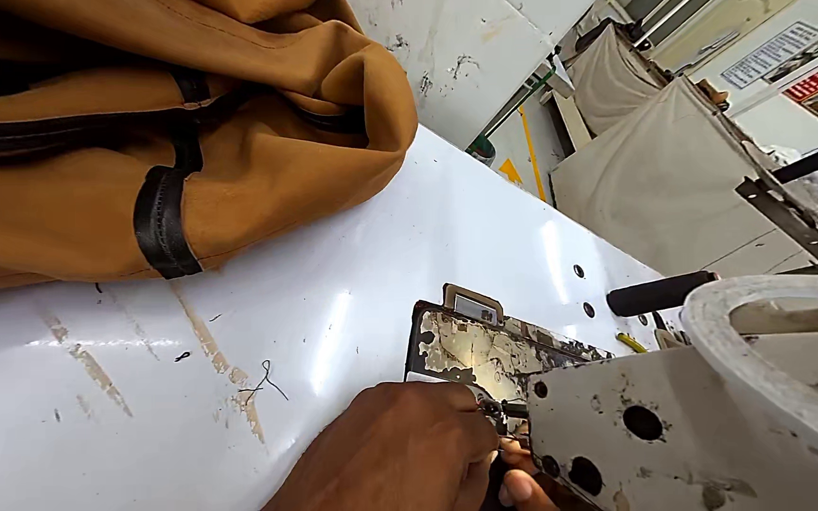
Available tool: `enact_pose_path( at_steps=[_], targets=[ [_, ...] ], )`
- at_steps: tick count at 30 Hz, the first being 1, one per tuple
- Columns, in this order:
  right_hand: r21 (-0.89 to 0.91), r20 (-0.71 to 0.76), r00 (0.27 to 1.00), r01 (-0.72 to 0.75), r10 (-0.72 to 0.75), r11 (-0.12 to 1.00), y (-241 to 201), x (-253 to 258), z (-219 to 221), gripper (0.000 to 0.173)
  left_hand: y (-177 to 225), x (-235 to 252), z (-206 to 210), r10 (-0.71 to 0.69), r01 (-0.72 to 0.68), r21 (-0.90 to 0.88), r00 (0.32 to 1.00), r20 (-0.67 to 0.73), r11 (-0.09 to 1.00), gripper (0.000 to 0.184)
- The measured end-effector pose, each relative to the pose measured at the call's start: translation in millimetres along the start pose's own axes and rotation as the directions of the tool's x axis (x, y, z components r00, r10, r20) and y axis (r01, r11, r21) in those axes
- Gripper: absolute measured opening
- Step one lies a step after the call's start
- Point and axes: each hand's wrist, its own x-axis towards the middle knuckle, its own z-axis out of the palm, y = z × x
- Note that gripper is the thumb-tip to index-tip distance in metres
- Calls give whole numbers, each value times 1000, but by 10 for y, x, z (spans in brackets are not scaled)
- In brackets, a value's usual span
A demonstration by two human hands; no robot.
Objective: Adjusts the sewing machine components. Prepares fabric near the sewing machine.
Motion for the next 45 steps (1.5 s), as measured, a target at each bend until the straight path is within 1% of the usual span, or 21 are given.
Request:
enact_pose_path(
  at_steps=[1,2,7,11,14,16,17,20,24,29,38,42,45],
  targets=[
    [14,19,1000,17,-17,1000,36,-1,-26,17,-6,0,5,12,-12,10,1000,-7,1000,20],
    [10,17,1000,25,-25,1000,61,-5,-31,17,-14,0,9,21,-21,19,1000,-12,1000,20],
    [-38,-70,997,14,-17,999,51,27,32,7,-27,-11,15,36,-36,43,999,-10,998,22],
    [-92,-95,996,-11,2,996,32,36,58,6,-23,-15,21,26,-25,81,1000,-9,996,22],
    [-20,-61,998,-10,9,1000,80,28,-8,8,-11,-16,26,-6,8,91,1000,-21,996,23],
    [52,-9,999,-42,43,998,58,17,-61,13,7,-14,24,-30,33,91,999,-33,995,21],
    [57,-6,997,-73,74,996,14,10,-51,14,14,-14,24,-39,42,89,998,-39,995,21],
    [24,-71,988,-136,137,990,-111,1,48,15,29,-11,24,-58,62,82,997,-50,995,19],
    [-7,-56,994,-98,98,995,-7,22,-42,14,52,-3,10,-90,92,70,995,-30,993,19],
    [-14,-62,993,-100,99,995,-20,29,-35,14,62,0,17,-110,113,69,993,-43,991,18],
    [-30,-79,993,-94,91,995,-4,22,-46,12,52,-5,22,-95,99,58,993,-64,993,16],
    [-37,-63,995,-77,75,996,3,34,-58,11,40,-6,28,-85,90,66,994,-75,994,17],
    [-11,-78,992,-102,100,995,-60,41,23,12,38,-6,35,-82,87,76,994,-75,993,17]
  ],
)
